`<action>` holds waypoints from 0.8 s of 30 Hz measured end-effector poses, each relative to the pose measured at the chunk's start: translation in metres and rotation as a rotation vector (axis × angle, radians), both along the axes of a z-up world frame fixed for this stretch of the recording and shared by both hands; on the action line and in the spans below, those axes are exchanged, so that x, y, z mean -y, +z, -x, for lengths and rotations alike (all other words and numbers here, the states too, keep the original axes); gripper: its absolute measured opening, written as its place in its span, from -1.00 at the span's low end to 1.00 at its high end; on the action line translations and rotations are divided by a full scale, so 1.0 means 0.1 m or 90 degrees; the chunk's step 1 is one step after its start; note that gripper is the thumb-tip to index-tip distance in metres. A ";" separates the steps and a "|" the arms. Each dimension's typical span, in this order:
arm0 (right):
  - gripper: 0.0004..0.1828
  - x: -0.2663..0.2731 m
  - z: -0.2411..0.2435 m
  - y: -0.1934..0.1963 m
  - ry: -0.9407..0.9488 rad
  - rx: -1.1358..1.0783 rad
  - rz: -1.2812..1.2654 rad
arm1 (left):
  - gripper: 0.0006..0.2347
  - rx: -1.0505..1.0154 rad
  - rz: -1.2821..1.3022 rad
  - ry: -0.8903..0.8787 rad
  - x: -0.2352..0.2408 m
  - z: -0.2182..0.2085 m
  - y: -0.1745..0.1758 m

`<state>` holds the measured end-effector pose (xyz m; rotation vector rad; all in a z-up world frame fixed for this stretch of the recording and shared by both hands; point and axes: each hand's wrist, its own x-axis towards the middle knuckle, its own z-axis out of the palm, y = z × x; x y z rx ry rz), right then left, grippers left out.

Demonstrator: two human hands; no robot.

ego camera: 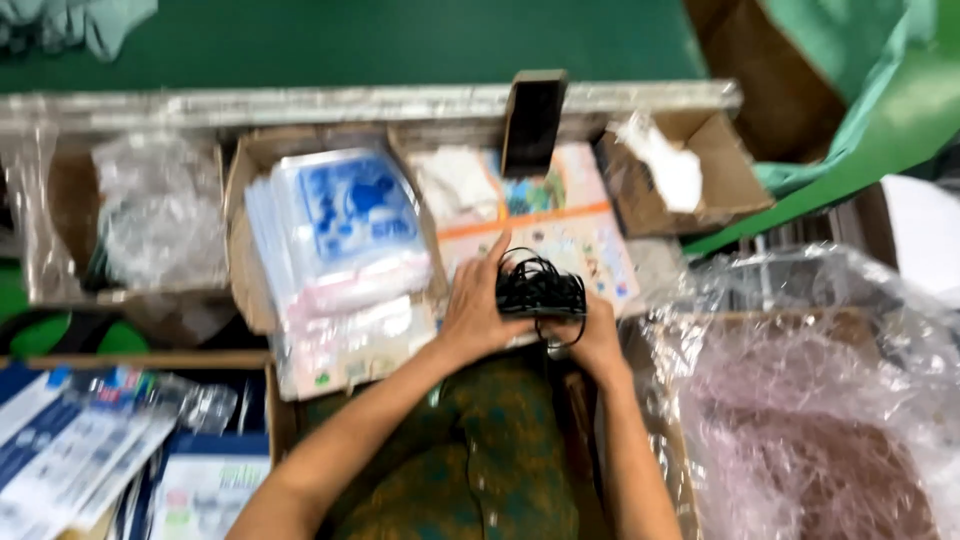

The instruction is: Manually attaching elastic loops to face masks and organizing them for packaging at a production line conveyor belt.

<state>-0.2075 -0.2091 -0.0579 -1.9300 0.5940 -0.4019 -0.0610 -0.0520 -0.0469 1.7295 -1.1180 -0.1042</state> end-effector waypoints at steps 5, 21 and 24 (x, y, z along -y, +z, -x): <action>-0.47 0.08 -0.12 -0.09 0.174 0.186 0.329 | 0.05 -0.007 0.059 -0.034 0.03 0.03 0.01; -0.20 -0.21 -0.12 -0.25 0.303 0.033 -0.056 | -0.38 -0.037 -0.022 -0.222 -0.41 -0.05 0.40; -0.54 -0.20 -0.11 -0.44 0.162 -0.026 -0.065 | -0.64 0.107 0.106 0.048 -0.46 -0.58 -0.15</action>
